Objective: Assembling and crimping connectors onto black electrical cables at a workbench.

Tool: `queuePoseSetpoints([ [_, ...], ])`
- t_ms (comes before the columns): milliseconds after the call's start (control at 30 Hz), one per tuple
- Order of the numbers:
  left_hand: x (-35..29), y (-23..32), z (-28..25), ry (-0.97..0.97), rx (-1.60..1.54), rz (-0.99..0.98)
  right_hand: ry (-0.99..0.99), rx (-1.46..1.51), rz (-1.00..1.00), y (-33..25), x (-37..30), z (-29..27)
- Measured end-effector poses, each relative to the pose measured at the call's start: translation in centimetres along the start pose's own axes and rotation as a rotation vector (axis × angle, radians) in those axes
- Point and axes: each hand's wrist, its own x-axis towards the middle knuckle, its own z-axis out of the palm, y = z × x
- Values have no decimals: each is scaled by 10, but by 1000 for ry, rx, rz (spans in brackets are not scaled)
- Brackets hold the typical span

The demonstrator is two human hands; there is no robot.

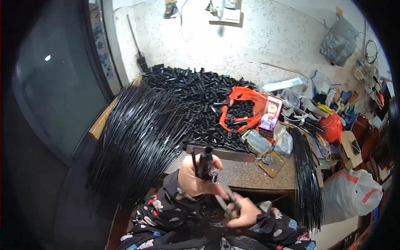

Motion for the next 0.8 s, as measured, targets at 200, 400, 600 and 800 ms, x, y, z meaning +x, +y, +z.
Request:
queuePoseSetpoints([
  [200, -9, 3, -17, 36, 108, -26, 315, -580, -331, -25, -18, -22],
  [400, -2, 9, -2, -58, -72, -106, -419, 877, 409, 7, -14, -4],
  [600, -3, 25, -3, 27, 207, -59, 620, -692, -505, -8, 6, -16],
  [800, -4, 4, -15, -59, -31, -91, -17, 56, 94, -8, -10, 6],
])
